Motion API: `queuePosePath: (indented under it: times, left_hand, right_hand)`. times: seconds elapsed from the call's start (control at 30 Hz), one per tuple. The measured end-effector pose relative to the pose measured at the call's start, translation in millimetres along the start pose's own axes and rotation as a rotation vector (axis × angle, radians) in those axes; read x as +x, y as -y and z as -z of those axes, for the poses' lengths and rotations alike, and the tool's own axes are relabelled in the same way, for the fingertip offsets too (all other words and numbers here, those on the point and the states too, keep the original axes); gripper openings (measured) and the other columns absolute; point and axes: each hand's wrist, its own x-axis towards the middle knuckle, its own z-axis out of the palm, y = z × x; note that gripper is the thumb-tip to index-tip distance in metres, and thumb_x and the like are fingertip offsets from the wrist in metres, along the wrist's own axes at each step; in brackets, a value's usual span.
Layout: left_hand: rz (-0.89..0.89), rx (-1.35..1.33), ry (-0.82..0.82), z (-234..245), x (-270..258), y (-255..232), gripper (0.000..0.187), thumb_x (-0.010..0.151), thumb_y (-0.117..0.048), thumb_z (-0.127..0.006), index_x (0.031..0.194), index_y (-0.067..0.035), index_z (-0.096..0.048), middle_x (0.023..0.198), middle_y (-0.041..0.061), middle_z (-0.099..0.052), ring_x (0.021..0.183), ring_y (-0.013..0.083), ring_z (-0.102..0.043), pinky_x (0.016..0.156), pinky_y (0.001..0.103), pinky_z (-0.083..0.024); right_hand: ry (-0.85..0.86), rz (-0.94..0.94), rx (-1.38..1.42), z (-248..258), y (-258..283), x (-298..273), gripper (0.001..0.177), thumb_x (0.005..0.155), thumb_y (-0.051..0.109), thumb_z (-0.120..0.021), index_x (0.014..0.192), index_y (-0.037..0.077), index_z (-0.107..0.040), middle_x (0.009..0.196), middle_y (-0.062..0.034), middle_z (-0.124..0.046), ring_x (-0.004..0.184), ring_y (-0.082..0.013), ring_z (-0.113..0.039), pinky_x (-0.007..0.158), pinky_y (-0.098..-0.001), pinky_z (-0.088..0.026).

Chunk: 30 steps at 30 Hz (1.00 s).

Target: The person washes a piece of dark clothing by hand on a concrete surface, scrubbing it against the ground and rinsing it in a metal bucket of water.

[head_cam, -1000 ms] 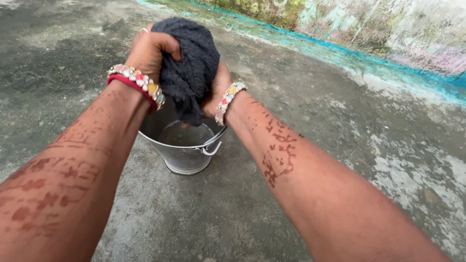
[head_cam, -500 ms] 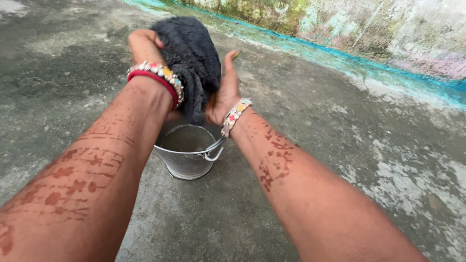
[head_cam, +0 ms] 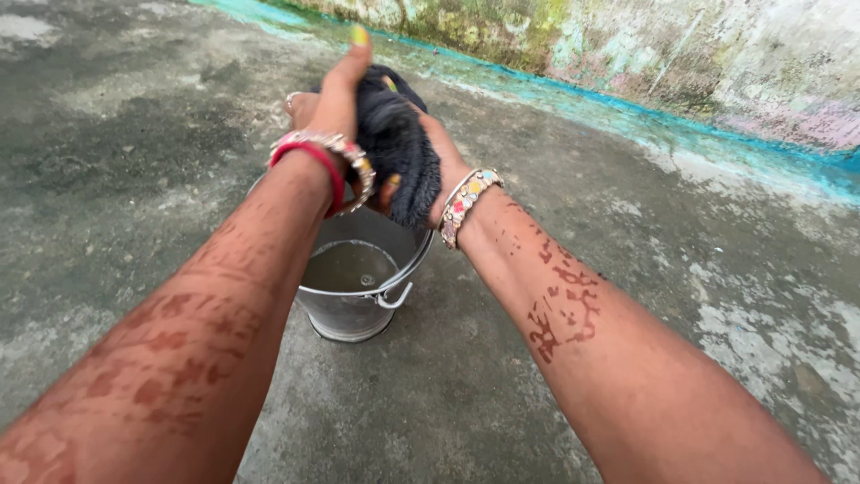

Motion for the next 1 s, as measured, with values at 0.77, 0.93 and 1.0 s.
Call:
queuePosePath:
  times: [0.77,0.93,1.0]
  left_hand:
    - [-0.155,-0.289,0.078,5,33,14,0.022,0.066,-0.005,-0.079,0.082,0.006,-0.070,0.085,0.012,-0.076,0.074,0.0209,-0.071,0.068,0.034,-0.058]
    - [-0.072,-0.146,-0.106,6,4,6,0.025,0.066,-0.011,-0.079,0.085,0.003,-0.072,0.092,0.018,-0.078,0.079,0.0261,-0.075,0.075,0.036,-0.057]
    - [-0.036,-0.103,-0.147,10,-8,3,0.030,0.066,-0.015,-0.078,0.091,0.001,-0.073,0.096,0.018,-0.078,0.084,0.0275,-0.075,0.079,0.036,-0.057]
  right_hand:
    - [-0.876,0.460,-0.529,-1,-49,49,0.041,0.097,0.034,-0.041,0.097,0.002,-0.067,0.069,-0.0146,-0.067,0.053,-0.0316,-0.065,0.041,-0.0461,-0.050]
    - [-1.035,0.832,-1.586,64,-51,55,0.028,0.094,0.012,-0.057,0.116,0.002,-0.070,0.095,-0.0183,-0.076,0.089,-0.0326,-0.076,0.076,-0.0445,-0.061]
    - [-0.959,0.865,-1.714,56,-59,44,0.039,0.086,0.008,-0.070,0.124,0.004,-0.067,0.095,-0.0239,-0.075,0.093,-0.0405,-0.073,0.079,-0.0462,-0.059]
